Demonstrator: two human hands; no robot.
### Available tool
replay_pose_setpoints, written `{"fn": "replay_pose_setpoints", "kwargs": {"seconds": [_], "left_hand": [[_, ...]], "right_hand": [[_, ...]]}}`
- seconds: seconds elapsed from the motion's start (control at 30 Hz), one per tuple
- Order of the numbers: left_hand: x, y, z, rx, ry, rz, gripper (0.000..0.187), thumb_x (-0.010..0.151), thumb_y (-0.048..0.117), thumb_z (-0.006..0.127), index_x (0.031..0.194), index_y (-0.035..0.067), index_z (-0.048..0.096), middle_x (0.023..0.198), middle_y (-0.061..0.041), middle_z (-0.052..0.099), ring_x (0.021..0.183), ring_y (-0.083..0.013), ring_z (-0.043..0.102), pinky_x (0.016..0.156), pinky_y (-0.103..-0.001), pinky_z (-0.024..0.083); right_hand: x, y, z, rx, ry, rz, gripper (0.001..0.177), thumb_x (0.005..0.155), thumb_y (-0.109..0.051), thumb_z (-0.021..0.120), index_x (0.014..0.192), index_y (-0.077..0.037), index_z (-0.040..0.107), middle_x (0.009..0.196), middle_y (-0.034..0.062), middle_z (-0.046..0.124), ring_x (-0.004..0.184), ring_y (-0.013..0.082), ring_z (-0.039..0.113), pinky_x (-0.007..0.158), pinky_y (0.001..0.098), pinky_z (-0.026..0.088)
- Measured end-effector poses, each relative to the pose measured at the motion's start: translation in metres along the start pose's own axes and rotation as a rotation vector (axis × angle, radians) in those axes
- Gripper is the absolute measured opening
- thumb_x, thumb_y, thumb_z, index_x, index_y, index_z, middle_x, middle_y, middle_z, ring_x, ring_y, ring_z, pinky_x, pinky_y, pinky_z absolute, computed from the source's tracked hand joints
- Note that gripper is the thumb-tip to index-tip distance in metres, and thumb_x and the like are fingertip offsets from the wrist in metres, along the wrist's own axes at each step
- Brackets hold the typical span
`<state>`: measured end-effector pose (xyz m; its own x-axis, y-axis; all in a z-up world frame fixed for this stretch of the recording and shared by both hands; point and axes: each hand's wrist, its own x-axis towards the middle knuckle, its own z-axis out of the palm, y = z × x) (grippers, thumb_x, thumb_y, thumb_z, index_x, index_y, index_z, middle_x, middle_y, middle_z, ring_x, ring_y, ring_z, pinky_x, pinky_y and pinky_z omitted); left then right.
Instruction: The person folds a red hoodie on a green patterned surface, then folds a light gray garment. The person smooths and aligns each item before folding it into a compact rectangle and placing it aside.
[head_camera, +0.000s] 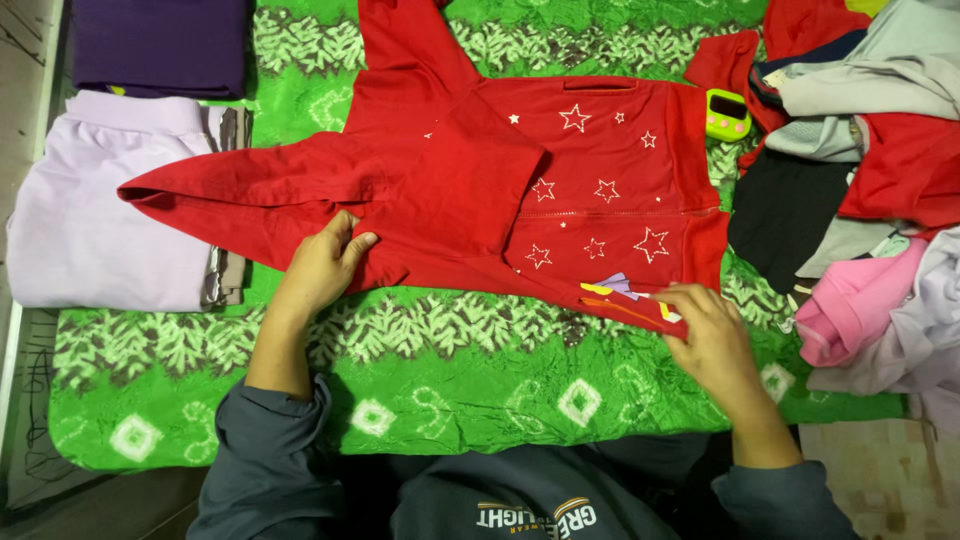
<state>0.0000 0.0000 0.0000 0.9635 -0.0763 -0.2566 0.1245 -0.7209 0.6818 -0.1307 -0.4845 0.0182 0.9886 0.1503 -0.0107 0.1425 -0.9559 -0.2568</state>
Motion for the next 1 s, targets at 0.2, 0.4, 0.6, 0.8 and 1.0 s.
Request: {"fn": "replay_pose_setpoints", "kwargs": {"seconds": [0.2,0.4,0.6,0.8,1.0], "left_hand": [[0.006,-0.021,0.010,-0.093,0.171,0.304,0.033,0.104,0.029,0.066,0.113,-0.001,0.054,0.089,-0.024,0.065,0.079,-0.0372,0.062,0.068,-0.040,0.051],[0.005,-0.017,0.002,-0.148,0.154,0.161,0.027,0.103,0.025,0.065,0.109,0.000,0.057,0.078,-0.019,0.064,0.067,-0.0261,0.056,0.066,-0.036,0.050],[0.005,-0.013,0.008,-0.299,0.140,0.233,0.025,0.103,0.021,0.065,0.116,0.000,0.059,0.091,-0.009,0.072,0.081,-0.0093,0.063,0.074,-0.029,0.053],[0.001,-0.009,0.005,-0.495,0.151,0.402,0.046,0.105,0.017,0.070,0.146,0.005,0.053,0.097,-0.017,0.057,0.088,-0.0124,0.052,0.082,-0.030,0.048],[-0.007,0.009,-0.003,-0.080,0.178,0.385,0.066,0.097,0.022,0.078,0.155,0.019,0.047,0.110,-0.025,0.065,0.103,-0.0291,0.071,0.079,-0.036,0.054]], "right_hand": [[0.002,0.064,-0.016,0.557,0.162,0.256,0.022,0.095,-0.009,0.076,0.117,-0.004,0.072,0.100,0.0055,0.076,0.089,0.0107,0.067,0.077,0.0266,0.052],[0.083,0.090,0.016,0.803,0.448,0.119,0.025,0.102,-0.008,0.075,0.123,0.001,0.065,0.110,0.0056,0.071,0.099,0.0097,0.065,0.089,0.0268,0.053],[0.095,0.061,0.043,0.328,0.544,0.144,0.015,0.105,-0.011,0.070,0.119,-0.004,0.071,0.099,0.0208,0.072,0.087,0.0325,0.069,0.080,0.0387,0.053],[0.090,0.064,0.032,0.347,0.653,0.143,0.016,0.108,-0.013,0.070,0.121,-0.004,0.069,0.100,0.0201,0.073,0.091,0.0317,0.074,0.080,0.0365,0.055],[0.091,0.063,0.030,0.341,0.579,0.177,0.022,0.105,-0.016,0.073,0.125,-0.007,0.068,0.084,0.0164,0.067,0.076,0.0245,0.066,0.070,0.0375,0.051]]}}
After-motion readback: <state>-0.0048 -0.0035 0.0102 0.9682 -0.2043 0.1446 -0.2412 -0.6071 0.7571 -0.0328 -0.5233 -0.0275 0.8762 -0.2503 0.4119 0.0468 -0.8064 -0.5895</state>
